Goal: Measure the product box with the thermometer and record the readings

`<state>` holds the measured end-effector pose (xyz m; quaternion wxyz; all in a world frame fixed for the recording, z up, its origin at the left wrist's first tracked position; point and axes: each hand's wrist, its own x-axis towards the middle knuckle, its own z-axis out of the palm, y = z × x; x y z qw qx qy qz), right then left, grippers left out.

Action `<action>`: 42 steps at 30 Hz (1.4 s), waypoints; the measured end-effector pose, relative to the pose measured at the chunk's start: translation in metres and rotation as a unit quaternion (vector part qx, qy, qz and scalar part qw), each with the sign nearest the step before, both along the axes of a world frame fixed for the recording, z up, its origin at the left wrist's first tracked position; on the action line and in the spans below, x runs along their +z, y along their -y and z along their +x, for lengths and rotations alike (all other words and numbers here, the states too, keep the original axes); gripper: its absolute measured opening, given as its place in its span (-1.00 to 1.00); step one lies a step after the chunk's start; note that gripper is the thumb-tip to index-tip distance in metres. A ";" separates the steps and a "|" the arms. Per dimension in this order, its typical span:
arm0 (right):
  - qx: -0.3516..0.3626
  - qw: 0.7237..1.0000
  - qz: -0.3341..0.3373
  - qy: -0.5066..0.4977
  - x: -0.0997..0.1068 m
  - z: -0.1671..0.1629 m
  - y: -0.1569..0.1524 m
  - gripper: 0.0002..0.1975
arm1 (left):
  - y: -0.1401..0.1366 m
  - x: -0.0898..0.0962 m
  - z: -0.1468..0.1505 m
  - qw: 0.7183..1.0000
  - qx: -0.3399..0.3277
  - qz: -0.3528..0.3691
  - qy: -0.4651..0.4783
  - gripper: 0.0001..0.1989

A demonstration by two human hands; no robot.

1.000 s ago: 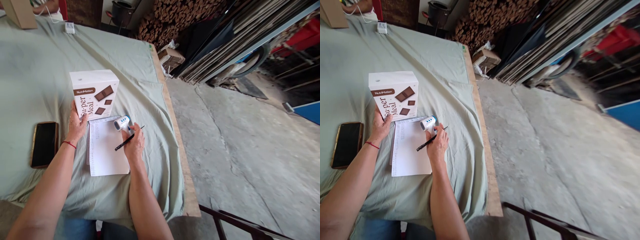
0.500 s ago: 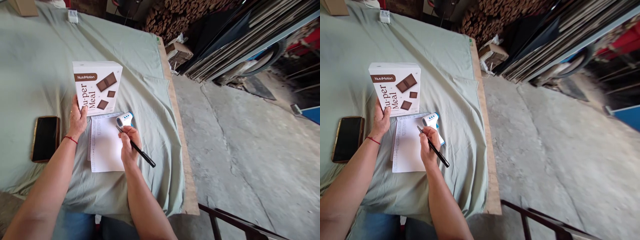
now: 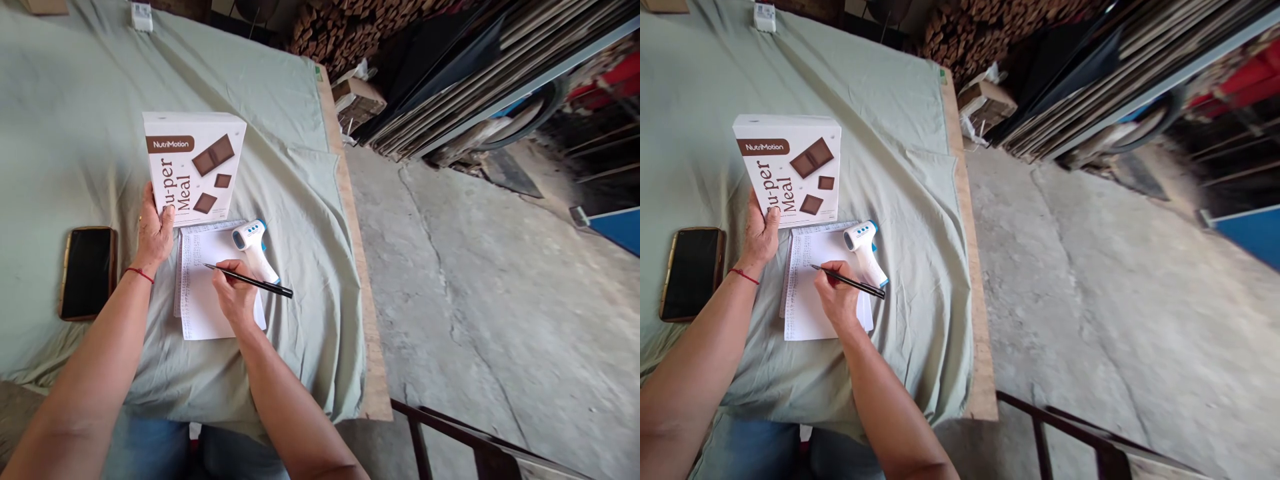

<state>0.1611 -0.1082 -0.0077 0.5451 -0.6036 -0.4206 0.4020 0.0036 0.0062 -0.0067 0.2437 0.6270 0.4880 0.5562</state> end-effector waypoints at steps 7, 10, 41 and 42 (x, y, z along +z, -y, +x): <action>0.037 0.994 0.051 0.093 -0.006 -0.003 0.002 -0.90 | -0.002 -0.015 -0.002 0.999 0.008 -0.050 -0.001 -0.20; 0.052 0.990 0.066 0.117 -0.010 -0.003 0.001 -0.89 | -0.001 -0.016 -0.002 0.998 -0.008 -0.064 -0.001 -0.22; 0.062 0.985 0.060 0.152 -0.013 -0.002 0.000 -0.87 | 0.000 -0.015 -0.001 0.998 -0.020 -0.058 0.032 -0.29; 0.062 0.985 0.060 0.151 -0.013 -0.002 0.000 -0.88 | 0.000 -0.015 -0.001 0.997 -0.021 -0.059 0.033 -0.29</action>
